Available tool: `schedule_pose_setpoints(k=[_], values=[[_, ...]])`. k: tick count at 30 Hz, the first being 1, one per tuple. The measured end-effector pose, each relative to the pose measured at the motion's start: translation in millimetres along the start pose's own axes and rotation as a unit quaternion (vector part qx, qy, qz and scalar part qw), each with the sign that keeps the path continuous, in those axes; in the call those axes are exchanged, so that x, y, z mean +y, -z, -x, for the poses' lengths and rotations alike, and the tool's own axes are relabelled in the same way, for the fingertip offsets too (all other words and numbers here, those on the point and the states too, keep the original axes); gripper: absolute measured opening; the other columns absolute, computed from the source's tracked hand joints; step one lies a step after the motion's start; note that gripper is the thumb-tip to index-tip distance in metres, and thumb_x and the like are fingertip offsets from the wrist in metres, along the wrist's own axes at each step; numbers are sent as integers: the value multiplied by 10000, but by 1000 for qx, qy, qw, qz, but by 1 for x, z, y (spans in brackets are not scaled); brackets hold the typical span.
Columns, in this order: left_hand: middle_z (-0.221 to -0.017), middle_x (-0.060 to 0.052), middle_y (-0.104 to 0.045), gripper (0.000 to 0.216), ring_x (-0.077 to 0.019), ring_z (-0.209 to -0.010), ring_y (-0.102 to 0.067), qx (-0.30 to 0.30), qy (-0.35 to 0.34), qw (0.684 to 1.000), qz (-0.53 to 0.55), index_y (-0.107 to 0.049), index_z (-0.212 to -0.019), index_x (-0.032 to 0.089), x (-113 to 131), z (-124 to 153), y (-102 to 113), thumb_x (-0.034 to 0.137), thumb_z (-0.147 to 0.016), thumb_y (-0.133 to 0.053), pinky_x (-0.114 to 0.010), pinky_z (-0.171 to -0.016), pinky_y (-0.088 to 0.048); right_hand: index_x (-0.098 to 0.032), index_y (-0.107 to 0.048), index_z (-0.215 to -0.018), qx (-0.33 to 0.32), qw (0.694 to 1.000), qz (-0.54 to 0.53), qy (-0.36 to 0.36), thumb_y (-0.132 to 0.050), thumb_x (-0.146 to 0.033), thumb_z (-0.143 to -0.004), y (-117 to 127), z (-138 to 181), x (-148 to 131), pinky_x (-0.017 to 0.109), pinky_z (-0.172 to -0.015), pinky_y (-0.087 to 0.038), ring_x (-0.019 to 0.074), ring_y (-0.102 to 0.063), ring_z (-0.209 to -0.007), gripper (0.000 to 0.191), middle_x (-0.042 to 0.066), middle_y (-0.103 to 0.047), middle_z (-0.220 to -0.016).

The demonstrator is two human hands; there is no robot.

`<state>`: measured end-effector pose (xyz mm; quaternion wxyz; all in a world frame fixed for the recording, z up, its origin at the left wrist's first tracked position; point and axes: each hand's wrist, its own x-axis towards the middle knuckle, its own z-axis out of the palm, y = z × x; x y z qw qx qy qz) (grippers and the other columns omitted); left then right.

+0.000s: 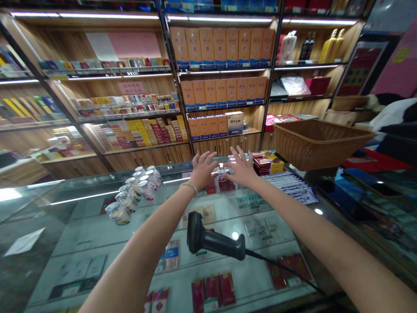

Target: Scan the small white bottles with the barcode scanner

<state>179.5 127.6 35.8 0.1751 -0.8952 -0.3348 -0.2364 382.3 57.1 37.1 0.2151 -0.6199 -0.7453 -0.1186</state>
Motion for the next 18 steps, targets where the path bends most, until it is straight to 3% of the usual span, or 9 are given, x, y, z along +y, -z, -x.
schedule_pose_setpoints(k=[10, 18], values=[[-1581, -70, -497, 286, -327, -1501, -360, 4, 20, 1000, 1, -688, -1094, 306, -11, -24, -21, 269, -817, -749, -640, -1217, -182, -418, -597, -1429, -81, 996, 14, -15, -388, -815, -914, 5, -22, 9, 716, -1203, -3, 368, -58, -1591, 683, 30, -158, -1740], [-1594, -71, -479, 294, -328, -1499, -356, 3, 13, 1000, -12, -683, -1115, 300, -15, -28, -28, 289, -827, -736, -642, -1225, -156, -436, -601, -1422, -130, 991, -12, -38, -134, -750, -992, 14, -37, 11, 688, -1218, 46, 316, -4, -1603, 708, 4, -137, -1744]])
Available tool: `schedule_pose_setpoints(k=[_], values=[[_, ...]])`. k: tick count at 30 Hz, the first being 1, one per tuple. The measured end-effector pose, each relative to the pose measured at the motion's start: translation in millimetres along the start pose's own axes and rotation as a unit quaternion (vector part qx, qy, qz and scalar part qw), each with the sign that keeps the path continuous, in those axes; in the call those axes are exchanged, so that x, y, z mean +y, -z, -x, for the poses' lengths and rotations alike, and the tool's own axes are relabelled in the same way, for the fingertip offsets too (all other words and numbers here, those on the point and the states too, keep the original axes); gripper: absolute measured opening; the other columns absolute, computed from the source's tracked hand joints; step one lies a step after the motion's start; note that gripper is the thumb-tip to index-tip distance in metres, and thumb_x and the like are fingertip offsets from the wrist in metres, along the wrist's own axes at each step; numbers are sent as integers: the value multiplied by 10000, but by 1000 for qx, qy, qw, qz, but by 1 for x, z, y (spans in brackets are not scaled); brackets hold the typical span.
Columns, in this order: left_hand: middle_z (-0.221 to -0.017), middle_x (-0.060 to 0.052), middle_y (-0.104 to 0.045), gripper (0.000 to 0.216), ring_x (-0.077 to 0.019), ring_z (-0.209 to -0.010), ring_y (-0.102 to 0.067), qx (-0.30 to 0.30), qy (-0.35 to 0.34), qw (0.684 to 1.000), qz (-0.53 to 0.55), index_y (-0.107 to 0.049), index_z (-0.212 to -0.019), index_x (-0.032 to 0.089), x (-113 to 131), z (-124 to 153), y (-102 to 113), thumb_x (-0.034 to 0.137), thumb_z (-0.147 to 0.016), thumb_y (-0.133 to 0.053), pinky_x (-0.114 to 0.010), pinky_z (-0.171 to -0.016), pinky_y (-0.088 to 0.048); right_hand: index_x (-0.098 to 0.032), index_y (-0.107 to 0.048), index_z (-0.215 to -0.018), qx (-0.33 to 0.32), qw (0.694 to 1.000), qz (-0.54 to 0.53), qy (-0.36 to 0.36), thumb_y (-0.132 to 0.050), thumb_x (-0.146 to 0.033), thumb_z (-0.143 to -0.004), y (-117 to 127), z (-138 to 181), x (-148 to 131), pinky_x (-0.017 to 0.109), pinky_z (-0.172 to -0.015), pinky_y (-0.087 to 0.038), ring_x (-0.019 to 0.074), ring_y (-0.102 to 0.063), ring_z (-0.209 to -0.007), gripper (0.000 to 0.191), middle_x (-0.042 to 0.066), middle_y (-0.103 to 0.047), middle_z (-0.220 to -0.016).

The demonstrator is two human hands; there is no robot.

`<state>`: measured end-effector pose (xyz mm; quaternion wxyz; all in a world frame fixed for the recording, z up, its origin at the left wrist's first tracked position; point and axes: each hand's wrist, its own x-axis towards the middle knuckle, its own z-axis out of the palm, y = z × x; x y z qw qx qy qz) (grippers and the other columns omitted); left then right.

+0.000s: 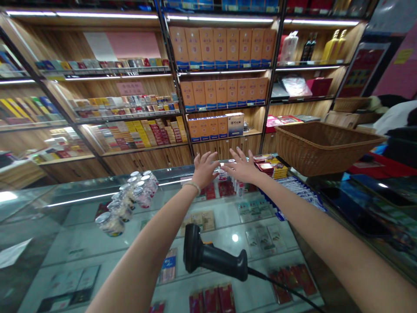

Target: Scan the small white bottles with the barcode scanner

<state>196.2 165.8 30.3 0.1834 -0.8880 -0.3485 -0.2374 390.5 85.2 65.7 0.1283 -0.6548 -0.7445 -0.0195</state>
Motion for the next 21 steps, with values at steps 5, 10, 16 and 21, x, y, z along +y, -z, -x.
schedule_pose_setpoints(k=[5, 10, 16, 21], values=[[-1601, -83, -465, 339, -335, -1500, -348, -4, 5, 1000, -1, -679, -1136, 294, 3, -4, 2, 263, -805, -749, -648, -1220, -178, -415, -576, -1450, -21, 1000, -4, -6, -58, -713, -1005, 6, -8, 4, 661, -1227, 82, 296, 33, -1604, 745, 1, -95, -1748], [-1585, -83, -483, 332, -339, -1492, -362, -3, 14, 1000, 1, -685, -1126, 296, 4, -8, 1, 252, -804, -754, -659, -1214, -191, -409, -530, -1486, -38, 999, -12, -21, -25, -704, -1003, 6, -15, 10, 649, -1233, 86, 292, 31, -1604, 758, -6, -90, -1748], [-1580, -89, -489, 316, -339, -1486, -377, 0, 20, 1000, 9, -689, -1106, 295, 5, -10, 0, 244, -801, -754, -660, -1217, -190, -421, -509, -1498, -42, 999, -20, -25, -21, -716, -996, 5, -19, 12, 652, -1234, 78, 296, 32, -1604, 760, -31, -106, -1744], [-1581, -96, -487, 322, -329, -1483, -388, -4, 27, 1000, 3, -678, -1112, 291, 7, -12, 1, 225, -805, -748, -657, -1221, -190, -414, -522, -1490, -46, 998, -17, -27, -9, -707, -999, 7, -18, 10, 652, -1232, 83, 300, 26, -1604, 769, -15, -108, -1745]])
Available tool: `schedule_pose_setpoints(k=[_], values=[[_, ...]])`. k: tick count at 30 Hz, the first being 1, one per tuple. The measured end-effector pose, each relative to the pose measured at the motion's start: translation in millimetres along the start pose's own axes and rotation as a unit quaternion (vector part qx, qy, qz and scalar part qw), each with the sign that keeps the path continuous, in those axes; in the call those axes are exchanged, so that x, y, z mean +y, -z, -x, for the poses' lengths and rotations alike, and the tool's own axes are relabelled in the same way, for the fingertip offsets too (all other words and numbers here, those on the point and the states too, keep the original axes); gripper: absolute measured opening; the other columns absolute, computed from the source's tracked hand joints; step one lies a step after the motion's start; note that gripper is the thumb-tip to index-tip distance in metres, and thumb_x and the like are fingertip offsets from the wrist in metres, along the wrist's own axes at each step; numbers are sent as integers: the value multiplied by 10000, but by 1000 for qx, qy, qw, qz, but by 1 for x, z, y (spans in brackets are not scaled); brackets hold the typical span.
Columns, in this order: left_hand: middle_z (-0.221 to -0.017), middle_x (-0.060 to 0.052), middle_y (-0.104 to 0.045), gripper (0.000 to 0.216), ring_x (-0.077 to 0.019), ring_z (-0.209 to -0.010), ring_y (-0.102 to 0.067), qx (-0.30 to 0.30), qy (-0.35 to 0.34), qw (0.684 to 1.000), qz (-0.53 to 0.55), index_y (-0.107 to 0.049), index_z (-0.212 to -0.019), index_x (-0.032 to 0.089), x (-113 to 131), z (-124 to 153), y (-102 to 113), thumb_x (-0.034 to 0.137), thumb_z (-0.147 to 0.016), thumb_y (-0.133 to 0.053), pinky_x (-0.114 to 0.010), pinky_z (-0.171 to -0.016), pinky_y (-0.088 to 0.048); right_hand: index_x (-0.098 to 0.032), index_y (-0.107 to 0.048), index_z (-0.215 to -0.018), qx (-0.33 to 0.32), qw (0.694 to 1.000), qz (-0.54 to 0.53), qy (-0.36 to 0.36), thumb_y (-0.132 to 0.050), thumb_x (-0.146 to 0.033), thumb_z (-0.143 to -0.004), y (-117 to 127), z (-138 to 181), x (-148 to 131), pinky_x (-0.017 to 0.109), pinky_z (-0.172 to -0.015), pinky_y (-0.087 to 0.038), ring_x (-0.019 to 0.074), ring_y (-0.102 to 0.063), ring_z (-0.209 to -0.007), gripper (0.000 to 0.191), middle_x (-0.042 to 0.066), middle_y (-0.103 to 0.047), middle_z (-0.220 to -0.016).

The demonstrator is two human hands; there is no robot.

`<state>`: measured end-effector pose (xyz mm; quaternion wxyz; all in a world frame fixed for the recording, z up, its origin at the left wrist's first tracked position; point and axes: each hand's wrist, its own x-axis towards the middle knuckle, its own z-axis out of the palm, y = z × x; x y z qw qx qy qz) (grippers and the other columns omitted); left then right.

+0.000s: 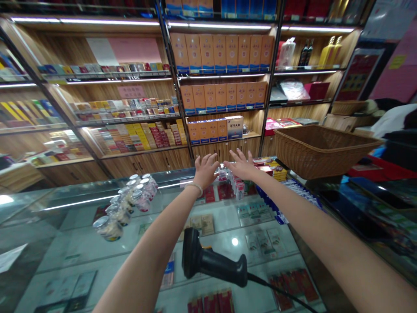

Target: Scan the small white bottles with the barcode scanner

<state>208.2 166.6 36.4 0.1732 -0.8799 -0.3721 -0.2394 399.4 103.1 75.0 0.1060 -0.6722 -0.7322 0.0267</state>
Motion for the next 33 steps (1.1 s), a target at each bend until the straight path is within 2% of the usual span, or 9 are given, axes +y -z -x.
schedule_pose_setpoints(k=[7, 27, 33], values=[[-1593, -101, -472, 364, -333, -1482, -387, -7, 5, 1000, -7, -675, -1111, 281, 2, -5, 1, 194, -771, -767, -659, -1222, -186, -412, -506, -1502, -5, 1000, 11, -3, -18, -701, -1002, 0, -4, 1, 654, -1230, 83, 298, 28, -1604, 756, -17, -114, -1744], [-1583, -108, -474, 356, -326, -1458, -406, -2, 19, 1000, -20, -662, -1137, 280, 2, -8, -6, 201, -799, -744, -694, -1204, -197, -377, -517, -1505, -8, 1000, 5, 4, -26, -703, -1000, 1, -10, 5, 669, -1224, 76, 314, 29, -1602, 776, 17, -130, -1743], [-1587, -117, -465, 446, -330, -1450, -411, -15, 32, 999, -13, -646, -1206, 286, 2, -9, -6, 212, -782, -766, -686, -1203, -215, -394, -489, -1521, -1, 1000, 4, 8, -37, -705, -1000, -1, -8, 4, 663, -1230, 61, 309, 7, -1603, 757, 20, -154, -1740]])
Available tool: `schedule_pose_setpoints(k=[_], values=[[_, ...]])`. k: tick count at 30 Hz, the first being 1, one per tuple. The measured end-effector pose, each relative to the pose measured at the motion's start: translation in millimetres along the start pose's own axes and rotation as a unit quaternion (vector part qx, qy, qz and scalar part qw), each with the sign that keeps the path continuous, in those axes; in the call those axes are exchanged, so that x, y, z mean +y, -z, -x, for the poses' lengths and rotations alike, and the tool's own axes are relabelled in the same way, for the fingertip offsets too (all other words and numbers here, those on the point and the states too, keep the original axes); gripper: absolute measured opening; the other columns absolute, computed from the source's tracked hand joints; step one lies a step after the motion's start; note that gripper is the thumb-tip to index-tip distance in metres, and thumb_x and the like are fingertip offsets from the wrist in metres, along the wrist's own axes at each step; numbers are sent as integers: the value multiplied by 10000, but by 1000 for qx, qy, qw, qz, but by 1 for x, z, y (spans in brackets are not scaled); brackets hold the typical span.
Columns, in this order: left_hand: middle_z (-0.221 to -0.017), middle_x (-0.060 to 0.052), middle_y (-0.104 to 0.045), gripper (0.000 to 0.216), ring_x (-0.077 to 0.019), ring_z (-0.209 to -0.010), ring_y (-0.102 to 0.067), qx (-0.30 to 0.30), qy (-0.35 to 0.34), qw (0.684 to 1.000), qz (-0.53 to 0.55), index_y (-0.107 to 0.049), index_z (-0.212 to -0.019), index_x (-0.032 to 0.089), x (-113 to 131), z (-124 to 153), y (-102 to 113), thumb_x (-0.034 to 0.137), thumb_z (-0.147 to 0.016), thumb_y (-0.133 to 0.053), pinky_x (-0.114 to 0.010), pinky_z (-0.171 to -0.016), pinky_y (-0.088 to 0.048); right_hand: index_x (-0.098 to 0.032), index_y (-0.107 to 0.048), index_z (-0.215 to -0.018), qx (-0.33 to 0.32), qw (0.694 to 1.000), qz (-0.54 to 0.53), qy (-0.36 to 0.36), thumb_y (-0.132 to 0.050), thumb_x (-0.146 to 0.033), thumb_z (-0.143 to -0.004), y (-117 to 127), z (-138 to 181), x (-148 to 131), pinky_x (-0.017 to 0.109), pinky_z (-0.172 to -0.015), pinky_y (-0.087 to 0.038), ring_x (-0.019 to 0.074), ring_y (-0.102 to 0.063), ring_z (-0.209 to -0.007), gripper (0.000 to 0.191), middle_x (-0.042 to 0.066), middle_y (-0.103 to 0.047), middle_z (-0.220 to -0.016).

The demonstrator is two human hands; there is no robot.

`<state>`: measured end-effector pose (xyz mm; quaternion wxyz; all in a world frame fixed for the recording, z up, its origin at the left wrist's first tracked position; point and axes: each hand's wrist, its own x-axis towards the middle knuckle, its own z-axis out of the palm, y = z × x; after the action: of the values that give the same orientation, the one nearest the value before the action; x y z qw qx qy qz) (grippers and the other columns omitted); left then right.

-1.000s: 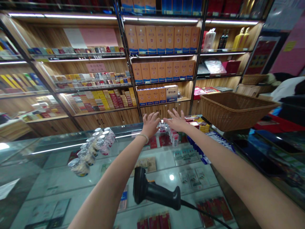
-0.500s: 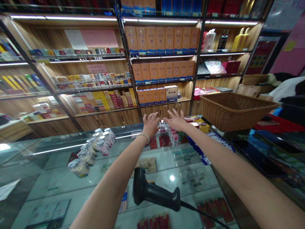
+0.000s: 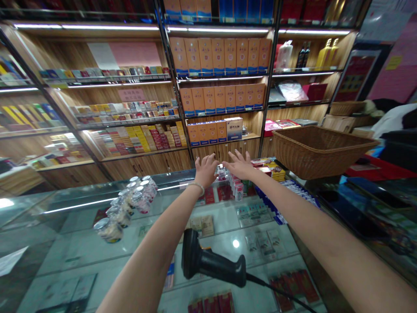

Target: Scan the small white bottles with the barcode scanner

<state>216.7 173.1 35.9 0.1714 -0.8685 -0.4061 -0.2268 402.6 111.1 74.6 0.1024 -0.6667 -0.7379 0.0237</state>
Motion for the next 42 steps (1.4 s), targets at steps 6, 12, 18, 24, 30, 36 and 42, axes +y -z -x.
schedule_pose_setpoints(k=[6, 12, 18, 24, 30, 36, 42], values=[[-1649, -120, -381, 688, -362, -1523, -310, -5, 23, 1000, 6, -530, -1441, 324, -5, 5, 7, 312, -796, -769, -675, -1224, -185, -395, -324, -1604, 18, 1000, 1, -4, -51, -676, -1016, 0, 4, 3, 668, -1228, 32, 301, -8, -1604, 707, 56, -127, -1744], [-1704, -101, -274, 715, -386, -1591, -135, 6, 16, 1000, -10, -410, -1568, 319, -10, 19, 29, 435, -903, -644, -714, -1235, -26, -401, -218, -1633, 76, 996, 35, 17, -110, -674, -1025, 15, 21, -8, 657, -1228, 62, 300, 58, -1601, 674, 40, -29, -1753], [-1704, -103, -267, 673, -383, -1592, -140, 14, 25, 999, -23, -417, -1571, 298, -10, 40, 60, 439, -936, -594, -706, -1242, -18, -386, -265, -1625, 119, 991, 50, 46, -146, -645, -1040, 21, 41, -30, 655, -1231, 54, 297, 18, -1605, 651, 49, -66, -1751], [-1689, -111, -310, 641, -361, -1582, -197, 46, 50, 997, -41, -447, -1548, 321, -12, 67, 95, 431, -935, -597, -690, -1249, -47, -370, -339, -1605, 159, 983, 66, 59, -166, -621, -1048, 23, 68, -45, 645, -1239, 36, 288, -55, -1604, 635, 48, -150, -1742], [-1676, -139, -327, 606, -373, -1573, -214, 52, 69, 995, -50, -481, -1527, 285, -12, 104, 127, 437, -948, -578, -692, -1248, -56, -360, -382, -1590, 186, 978, 62, 67, -210, -572, -1065, 24, 101, -71, 651, -1235, 5, 296, -81, -1600, 591, 75, -187, -1732], [-1672, -124, -342, 585, -362, -1572, -222, 61, 74, 993, -62, -474, -1525, 297, -10, 142, 145, 437, -963, -555, -674, -1260, -8, -372, -391, -1584, 212, 970, 66, 97, -254, -573, -1062, 13, 130, -94, 651, -1232, 8, 317, -84, -1597, 576, 75, -209, -1727], [-1663, -129, -359, 568, -368, -1566, -238, 56, 89, 992, -76, -487, -1519, 274, -8, 175, 147, 447, -980, -532, -668, -1264, -13, -362, -393, -1587, 218, 968, 72, 102, -255, -567, -1060, -1, 151, -104, 648, -1233, 26, 328, -78, -1595, 581, 63, -194, -1731]])
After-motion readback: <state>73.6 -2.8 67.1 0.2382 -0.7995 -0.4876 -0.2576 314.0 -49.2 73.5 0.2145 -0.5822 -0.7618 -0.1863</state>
